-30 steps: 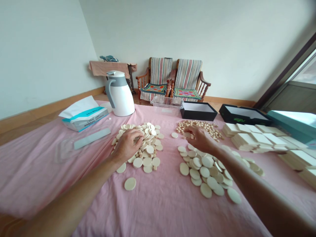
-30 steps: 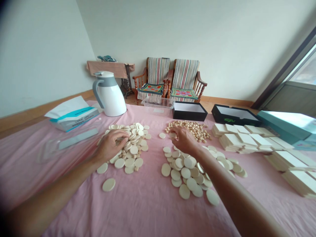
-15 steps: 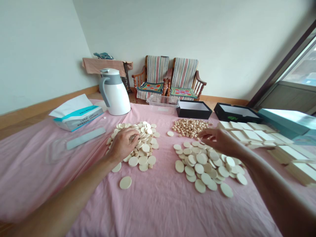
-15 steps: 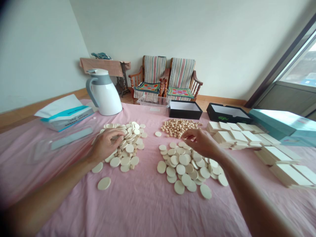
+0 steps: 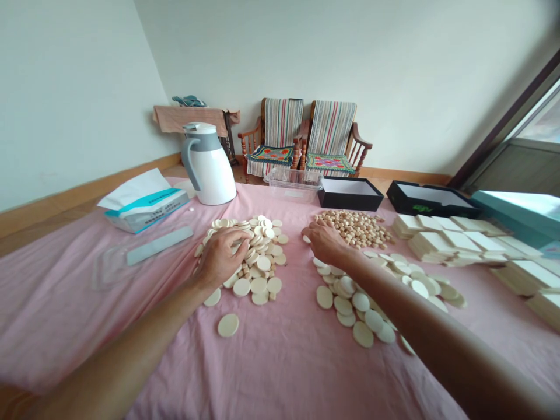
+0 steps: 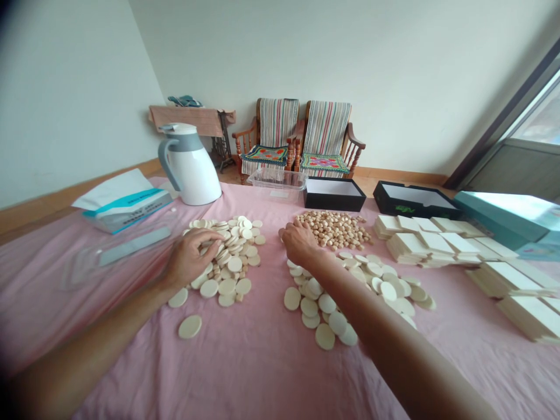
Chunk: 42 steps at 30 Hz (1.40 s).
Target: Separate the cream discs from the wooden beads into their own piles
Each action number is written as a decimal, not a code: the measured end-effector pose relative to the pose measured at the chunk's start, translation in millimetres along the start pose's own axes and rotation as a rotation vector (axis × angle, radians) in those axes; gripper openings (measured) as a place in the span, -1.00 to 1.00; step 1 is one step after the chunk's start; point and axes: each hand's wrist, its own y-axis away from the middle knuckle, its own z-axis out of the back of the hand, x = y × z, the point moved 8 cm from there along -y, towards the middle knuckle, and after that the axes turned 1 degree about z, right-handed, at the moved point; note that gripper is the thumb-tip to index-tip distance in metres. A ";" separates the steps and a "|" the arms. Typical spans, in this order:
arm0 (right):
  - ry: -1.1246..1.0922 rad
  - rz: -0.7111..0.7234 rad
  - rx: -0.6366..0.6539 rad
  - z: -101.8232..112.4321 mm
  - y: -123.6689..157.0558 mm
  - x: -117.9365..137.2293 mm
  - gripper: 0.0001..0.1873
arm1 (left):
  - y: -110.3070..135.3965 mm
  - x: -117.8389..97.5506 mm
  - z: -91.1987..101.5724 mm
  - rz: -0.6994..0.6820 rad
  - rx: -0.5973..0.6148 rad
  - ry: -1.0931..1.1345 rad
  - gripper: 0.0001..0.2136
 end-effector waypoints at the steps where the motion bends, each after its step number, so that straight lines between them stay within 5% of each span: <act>1: -0.022 -0.003 -0.020 3.8 4.8 -0.8 -0.70 | 0.1 0.2 -0.2 0.001 0.002 -0.001 -0.84; 7: -0.082 -0.156 -0.148 27.1 67.4 -54.0 -0.69 | -0.4 -1.6 -0.2 0.002 0.001 -0.004 -0.84; 13: 0.052 -0.366 -0.081 30.9 133.9 -118.7 -0.75 | -2.7 -1.3 -0.7 0.003 -0.002 -0.005 -0.83; 16: -0.043 -0.306 -0.175 40.2 132.5 -90.8 -0.73 | -2.6 -0.9 -1.5 -0.005 -0.004 -0.006 -0.83; 19: -0.204 -0.112 -0.233 43.0 116.6 -26.8 -0.64 | -1.4 0.5 -1.9 -0.001 -0.006 -0.016 -0.84; 24: -0.201 0.059 -0.151 21.9 102.3 50.5 -0.43 | 0.0 3.1 -1.5 -0.005 -0.009 -0.033 -0.85; 33: 0.008 -0.090 -0.166 4.6 103.4 39.9 -0.78 | -0.4 2.5 -1.8 -0.003 -0.005 -0.038 -0.85; 42: 0.050 -0.190 -0.141 9.3 110.7 31.2 -0.85 | 0.1 4.1 -2.0 -0.006 -0.002 -0.052 -0.85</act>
